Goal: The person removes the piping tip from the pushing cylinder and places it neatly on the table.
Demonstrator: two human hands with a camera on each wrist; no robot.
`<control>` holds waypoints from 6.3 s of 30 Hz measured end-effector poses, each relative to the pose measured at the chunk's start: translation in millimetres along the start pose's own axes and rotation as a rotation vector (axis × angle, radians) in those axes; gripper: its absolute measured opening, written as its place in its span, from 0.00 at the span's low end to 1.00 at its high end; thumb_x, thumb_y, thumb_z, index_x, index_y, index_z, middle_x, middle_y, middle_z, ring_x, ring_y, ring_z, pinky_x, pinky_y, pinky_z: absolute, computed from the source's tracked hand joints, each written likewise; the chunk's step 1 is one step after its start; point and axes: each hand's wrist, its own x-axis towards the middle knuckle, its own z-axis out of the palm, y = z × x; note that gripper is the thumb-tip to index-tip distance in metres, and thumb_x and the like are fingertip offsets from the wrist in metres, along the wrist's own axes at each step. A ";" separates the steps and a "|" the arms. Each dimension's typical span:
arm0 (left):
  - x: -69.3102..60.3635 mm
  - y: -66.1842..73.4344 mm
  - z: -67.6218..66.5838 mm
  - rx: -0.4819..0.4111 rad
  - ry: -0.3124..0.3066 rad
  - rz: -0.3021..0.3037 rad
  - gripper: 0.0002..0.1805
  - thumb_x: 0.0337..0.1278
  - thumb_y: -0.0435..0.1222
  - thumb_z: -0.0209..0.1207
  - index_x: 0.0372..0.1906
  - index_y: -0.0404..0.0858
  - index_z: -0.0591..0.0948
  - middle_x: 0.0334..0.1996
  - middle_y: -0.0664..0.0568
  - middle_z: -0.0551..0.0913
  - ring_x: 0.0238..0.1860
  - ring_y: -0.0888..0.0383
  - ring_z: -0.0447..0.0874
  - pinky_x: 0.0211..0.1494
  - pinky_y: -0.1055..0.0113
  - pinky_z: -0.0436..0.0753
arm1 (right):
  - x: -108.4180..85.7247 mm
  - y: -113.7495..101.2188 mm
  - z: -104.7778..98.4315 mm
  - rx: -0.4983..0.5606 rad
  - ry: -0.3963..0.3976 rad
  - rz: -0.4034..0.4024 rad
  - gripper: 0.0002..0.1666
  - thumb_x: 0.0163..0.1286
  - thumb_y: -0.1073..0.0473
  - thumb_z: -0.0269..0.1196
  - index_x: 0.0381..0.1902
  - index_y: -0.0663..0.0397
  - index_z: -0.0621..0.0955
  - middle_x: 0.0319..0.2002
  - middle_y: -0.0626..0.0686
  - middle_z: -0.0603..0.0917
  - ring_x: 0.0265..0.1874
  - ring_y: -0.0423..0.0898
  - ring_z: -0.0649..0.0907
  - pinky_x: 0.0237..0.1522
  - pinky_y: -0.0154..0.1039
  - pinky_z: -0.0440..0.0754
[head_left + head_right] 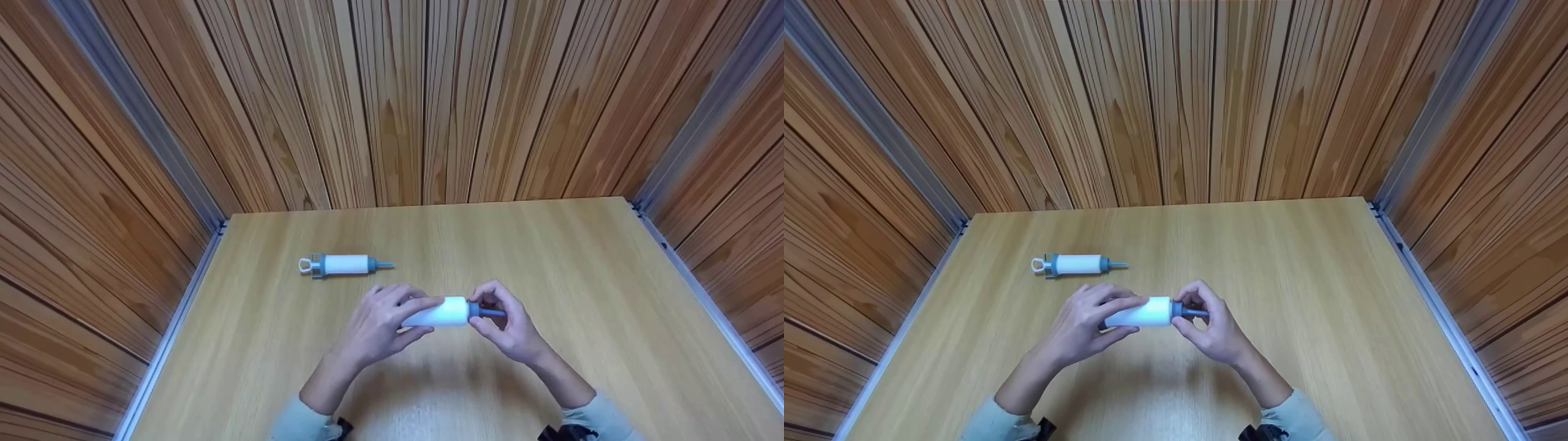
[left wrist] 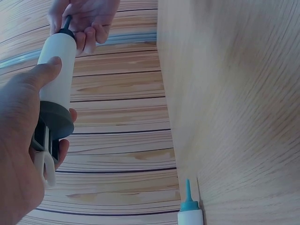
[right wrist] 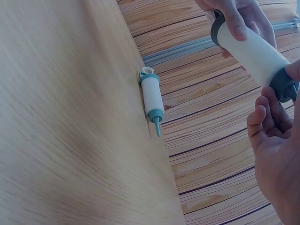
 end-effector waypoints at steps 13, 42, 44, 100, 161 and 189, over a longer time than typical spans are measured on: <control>-0.2 -0.4 0.2 -0.017 -0.011 -0.009 0.27 0.64 0.48 0.81 0.67 0.56 0.90 0.54 0.56 0.94 0.51 0.57 0.94 0.52 0.61 0.86 | 5.6 -7.0 -14.9 -0.072 -0.087 0.056 0.20 0.70 0.82 0.66 0.56 0.71 0.76 0.47 0.45 0.88 0.46 0.36 0.89 0.52 0.33 0.90; -0.1 0.3 0.3 -0.010 -0.003 -0.008 0.27 0.65 0.51 0.80 0.68 0.56 0.89 0.55 0.56 0.94 0.51 0.57 0.94 0.52 0.63 0.85 | 2.5 -5.1 -3.7 -0.024 -0.039 0.059 0.16 0.74 0.80 0.54 0.57 0.72 0.73 0.45 0.39 0.85 0.40 0.35 0.85 0.42 0.34 0.87; -0.2 0.4 0.7 -0.001 0.005 -0.004 0.27 0.64 0.50 0.80 0.67 0.56 0.90 0.54 0.56 0.94 0.51 0.58 0.94 0.51 0.63 0.85 | 3.1 -7.1 -2.8 -0.016 -0.031 0.082 0.14 0.75 0.79 0.54 0.57 0.71 0.74 0.43 0.38 0.85 0.37 0.35 0.85 0.38 0.34 0.86; 3.3 -0.9 -1.5 -0.018 -0.022 -0.020 0.26 0.67 0.51 0.78 0.68 0.57 0.89 0.55 0.56 0.93 0.52 0.57 0.93 0.52 0.63 0.84 | 1.7 -5.8 -5.5 -0.030 -0.046 0.074 0.17 0.76 0.81 0.55 0.59 0.72 0.72 0.48 0.38 0.85 0.39 0.38 0.86 0.40 0.36 0.89; 1.6 -1.8 1.0 -0.016 0.003 -0.007 0.25 0.66 0.50 0.80 0.67 0.56 0.90 0.55 0.56 0.94 0.53 0.57 0.94 0.53 0.61 0.87 | 0.9 -5.1 -2.8 -0.033 -0.035 0.043 0.14 0.75 0.83 0.57 0.55 0.74 0.72 0.45 0.39 0.85 0.40 0.34 0.86 0.43 0.32 0.87; 1.7 -2.2 0.8 -0.008 0.006 -0.004 0.26 0.66 0.51 0.79 0.67 0.56 0.89 0.55 0.56 0.94 0.52 0.57 0.94 0.51 0.63 0.85 | 0.3 -3.2 -1.6 -0.056 -0.020 -0.001 0.18 0.72 0.85 0.59 0.56 0.75 0.73 0.49 0.40 0.84 0.47 0.35 0.87 0.52 0.31 0.88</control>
